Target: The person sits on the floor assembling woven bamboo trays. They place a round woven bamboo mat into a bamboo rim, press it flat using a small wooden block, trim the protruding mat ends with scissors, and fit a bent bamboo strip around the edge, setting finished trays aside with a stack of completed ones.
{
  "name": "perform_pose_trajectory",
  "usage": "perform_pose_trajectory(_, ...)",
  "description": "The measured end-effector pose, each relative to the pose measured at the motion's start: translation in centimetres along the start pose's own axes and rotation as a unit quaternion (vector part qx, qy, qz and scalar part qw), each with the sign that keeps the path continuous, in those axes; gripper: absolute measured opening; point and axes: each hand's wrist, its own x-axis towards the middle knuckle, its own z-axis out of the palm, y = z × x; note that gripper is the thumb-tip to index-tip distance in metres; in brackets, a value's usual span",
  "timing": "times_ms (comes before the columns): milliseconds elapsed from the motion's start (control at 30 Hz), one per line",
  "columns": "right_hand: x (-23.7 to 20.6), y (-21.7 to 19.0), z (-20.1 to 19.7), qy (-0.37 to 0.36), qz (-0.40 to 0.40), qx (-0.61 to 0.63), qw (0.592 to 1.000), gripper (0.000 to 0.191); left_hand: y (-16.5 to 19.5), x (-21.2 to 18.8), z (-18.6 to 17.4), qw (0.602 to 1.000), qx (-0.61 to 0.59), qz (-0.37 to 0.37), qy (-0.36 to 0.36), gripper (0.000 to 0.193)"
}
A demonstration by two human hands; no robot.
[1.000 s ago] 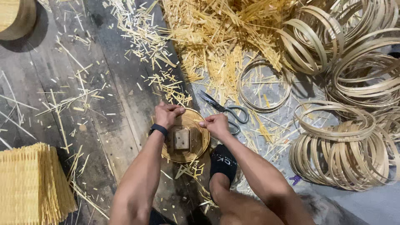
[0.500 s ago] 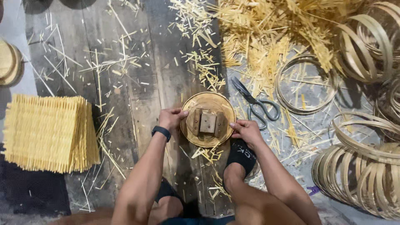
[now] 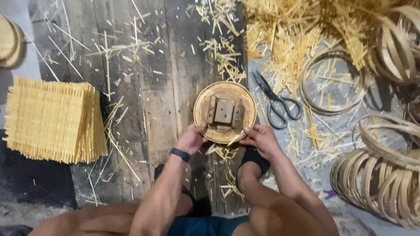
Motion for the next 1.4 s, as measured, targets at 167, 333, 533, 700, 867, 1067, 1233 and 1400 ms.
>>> perform_pose_trajectory(167, 0.0, 1.5, 0.2, 0.042, 0.004, -0.095, 0.995, 0.023, -4.8, -2.6, 0.4, 0.998, -0.026, -0.027, 0.048, 0.029)
perform_pose_trajectory(333, 0.4, 2.8, 0.0, 0.072, -0.038, -0.133, 0.988, 0.018, -6.2, -3.2, 0.3, 0.998, -0.006, 0.017, 0.061, 0.031)
perform_pose_trajectory(533, 0.5, 3.8, 0.6, 0.141, -0.047, -0.174, 0.973, 0.018, -8.8, -2.3, 0.0, 0.984, -0.024, -0.012, 0.175, 0.033)
perform_pose_trajectory(700, -0.4, 2.3, 0.9, 0.093, -0.032, -0.185, 0.978, 0.027, -5.7, -3.2, 1.2, 0.987, 0.046, 0.005, 0.151, 0.037)
perform_pose_trajectory(867, -2.5, -3.3, 3.0, 0.048, -0.287, -0.238, 0.927, 0.083, 3.9, -5.9, 4.8, 0.891, 0.376, 0.253, 0.023, 0.048)
perform_pose_trajectory(1067, -4.2, -9.1, 8.8, -0.041, -0.132, 0.011, 0.99, 0.066, 4.3, -6.2, 16.1, 0.843, 0.364, 0.383, 0.103, 0.042)
perform_pose_trajectory(1233, -5.0, -8.9, 10.0, -0.046, -0.1, 0.16, 0.981, 0.053, 6.3, -5.7, 18.4, 0.763, 0.462, 0.436, 0.118, 0.035)
perform_pose_trajectory(1400, -3.9, -7.0, 10.0, -0.106, -0.116, 0.205, 0.966, 0.05, 8.8, -4.6, 15.7, 0.721, 0.495, 0.482, 0.053, 0.031)
